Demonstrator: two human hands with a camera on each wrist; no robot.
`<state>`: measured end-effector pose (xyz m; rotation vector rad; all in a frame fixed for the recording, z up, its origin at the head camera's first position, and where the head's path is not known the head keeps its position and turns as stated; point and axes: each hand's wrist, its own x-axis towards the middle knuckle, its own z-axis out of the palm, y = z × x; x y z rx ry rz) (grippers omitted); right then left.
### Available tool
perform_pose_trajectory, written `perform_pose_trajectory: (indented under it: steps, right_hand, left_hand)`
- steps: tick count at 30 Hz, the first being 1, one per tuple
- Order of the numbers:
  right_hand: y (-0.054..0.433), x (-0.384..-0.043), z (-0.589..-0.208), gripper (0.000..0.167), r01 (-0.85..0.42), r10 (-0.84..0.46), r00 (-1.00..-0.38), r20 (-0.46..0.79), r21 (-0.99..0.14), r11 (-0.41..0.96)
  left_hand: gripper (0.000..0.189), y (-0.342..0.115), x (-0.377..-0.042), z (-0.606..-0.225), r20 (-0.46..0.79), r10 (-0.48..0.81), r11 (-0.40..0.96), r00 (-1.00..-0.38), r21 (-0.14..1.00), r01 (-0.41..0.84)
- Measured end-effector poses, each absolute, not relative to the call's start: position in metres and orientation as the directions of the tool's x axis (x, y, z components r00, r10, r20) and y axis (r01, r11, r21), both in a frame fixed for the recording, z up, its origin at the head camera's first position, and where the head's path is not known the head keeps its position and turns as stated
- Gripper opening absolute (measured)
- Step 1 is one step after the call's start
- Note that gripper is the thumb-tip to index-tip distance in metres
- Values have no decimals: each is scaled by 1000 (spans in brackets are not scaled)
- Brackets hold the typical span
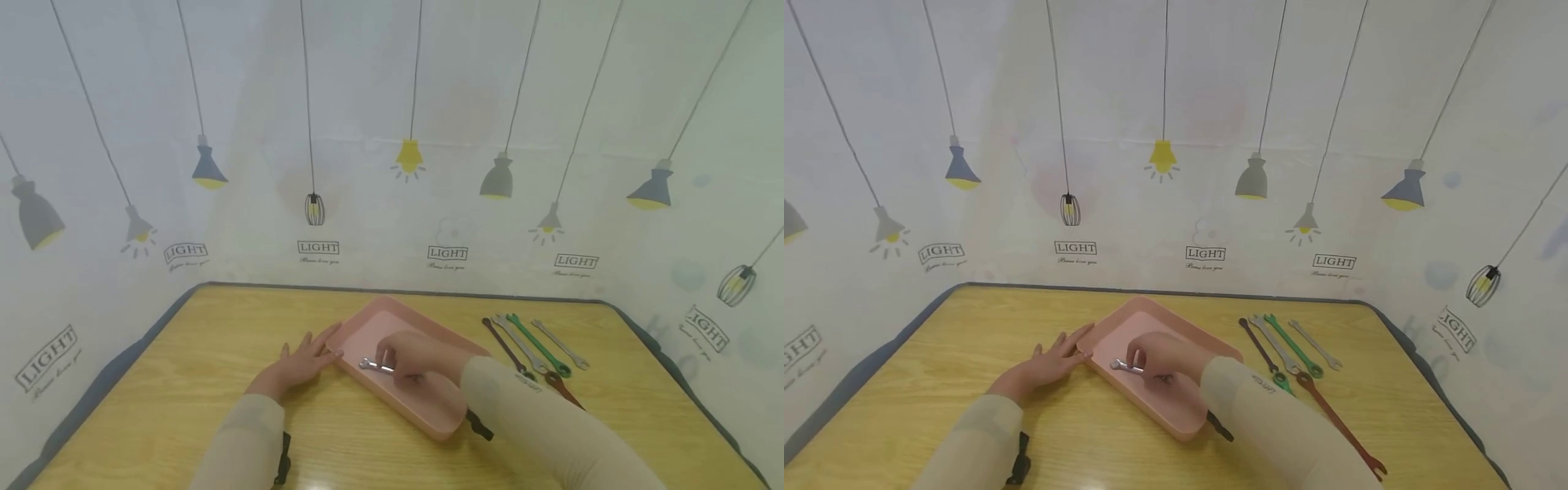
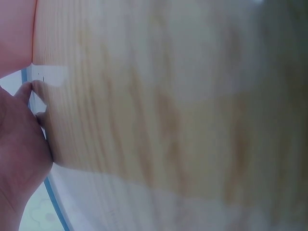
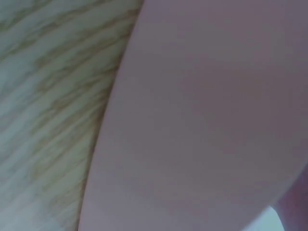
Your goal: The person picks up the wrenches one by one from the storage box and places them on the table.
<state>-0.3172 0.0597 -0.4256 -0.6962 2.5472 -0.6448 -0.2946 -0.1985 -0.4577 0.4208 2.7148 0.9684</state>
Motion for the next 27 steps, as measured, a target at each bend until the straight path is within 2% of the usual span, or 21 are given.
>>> perform_pose_trajectory:
  steps: [12, 18, 27]
  right_hand:
    - [70, -311, -418, 49, -477, -600, -735, -317, -387, 789]
    - [86, -308, -414, 49, -485, -614, -734, -289, -410, 772]
    - [115, -304, -398, 37, -571, -700, -700, -142, -478, 667]
  left_hand:
    - [67, -197, -292, -460, -126, 351, 734, -928, 652, 189]
    - [65, -198, -293, -458, -142, 349, 745, -926, 642, 183]
    - [67, -199, -296, -460, -128, 352, 745, -927, 638, 195]
